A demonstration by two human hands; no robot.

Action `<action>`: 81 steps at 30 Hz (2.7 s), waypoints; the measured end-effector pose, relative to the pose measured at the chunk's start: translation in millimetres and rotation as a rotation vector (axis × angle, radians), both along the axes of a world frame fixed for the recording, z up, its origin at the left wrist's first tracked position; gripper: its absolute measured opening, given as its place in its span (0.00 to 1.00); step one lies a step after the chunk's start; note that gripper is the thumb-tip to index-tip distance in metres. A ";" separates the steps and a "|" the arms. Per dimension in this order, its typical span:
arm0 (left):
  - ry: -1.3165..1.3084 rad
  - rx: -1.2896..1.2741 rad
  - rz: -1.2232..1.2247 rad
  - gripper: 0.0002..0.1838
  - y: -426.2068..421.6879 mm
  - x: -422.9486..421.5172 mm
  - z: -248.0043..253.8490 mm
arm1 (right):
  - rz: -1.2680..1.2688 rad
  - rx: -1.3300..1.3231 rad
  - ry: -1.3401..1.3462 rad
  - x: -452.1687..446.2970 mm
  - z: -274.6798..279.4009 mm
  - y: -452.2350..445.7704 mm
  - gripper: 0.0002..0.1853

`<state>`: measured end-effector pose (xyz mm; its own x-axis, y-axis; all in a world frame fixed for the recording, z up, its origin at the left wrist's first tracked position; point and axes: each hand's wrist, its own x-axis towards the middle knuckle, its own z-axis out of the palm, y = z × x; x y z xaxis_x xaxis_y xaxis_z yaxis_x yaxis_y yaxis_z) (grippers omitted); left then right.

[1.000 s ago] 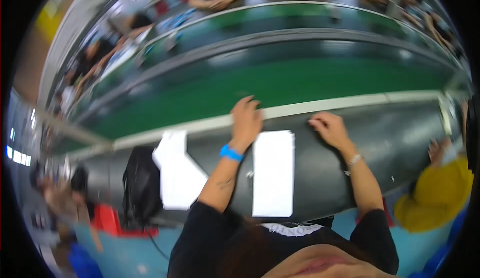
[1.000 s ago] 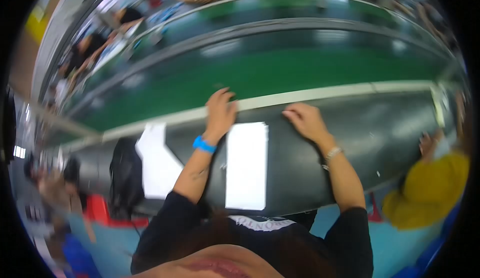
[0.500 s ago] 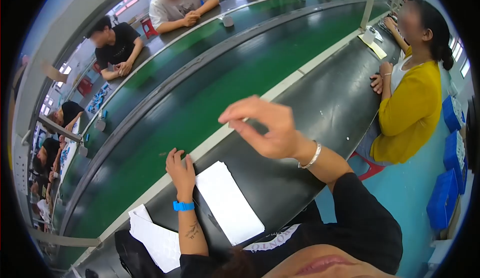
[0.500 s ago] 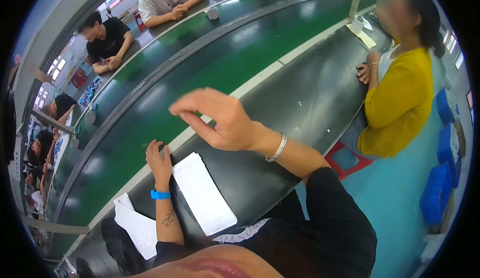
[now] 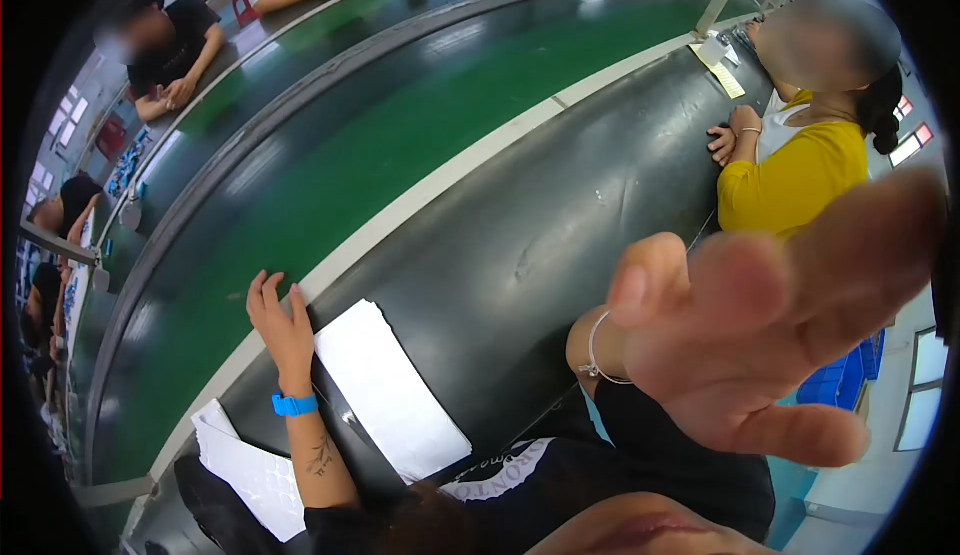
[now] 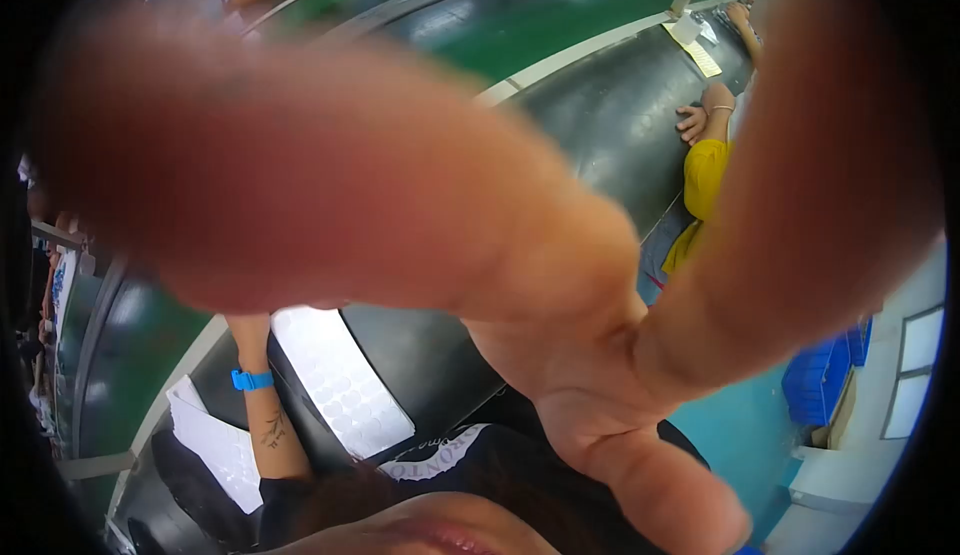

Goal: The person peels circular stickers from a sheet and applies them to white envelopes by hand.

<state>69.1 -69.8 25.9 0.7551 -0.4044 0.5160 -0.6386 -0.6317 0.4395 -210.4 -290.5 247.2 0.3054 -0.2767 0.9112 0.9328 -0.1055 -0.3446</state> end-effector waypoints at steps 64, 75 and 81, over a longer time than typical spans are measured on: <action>0.036 0.049 0.018 0.13 -2.5 -8.6 10.8 | 0.834 -0.783 -0.089 14.7 1.7 -37.5 0.11; 0.025 0.050 0.020 0.12 -1.5 -6.8 6.1 | 0.817 -0.788 -0.023 6.3 0.7 -28.4 0.10; 0.044 0.054 0.026 0.12 -1.8 -7.7 7.7 | 0.819 -0.819 -0.024 5.9 -1.2 -25.0 0.08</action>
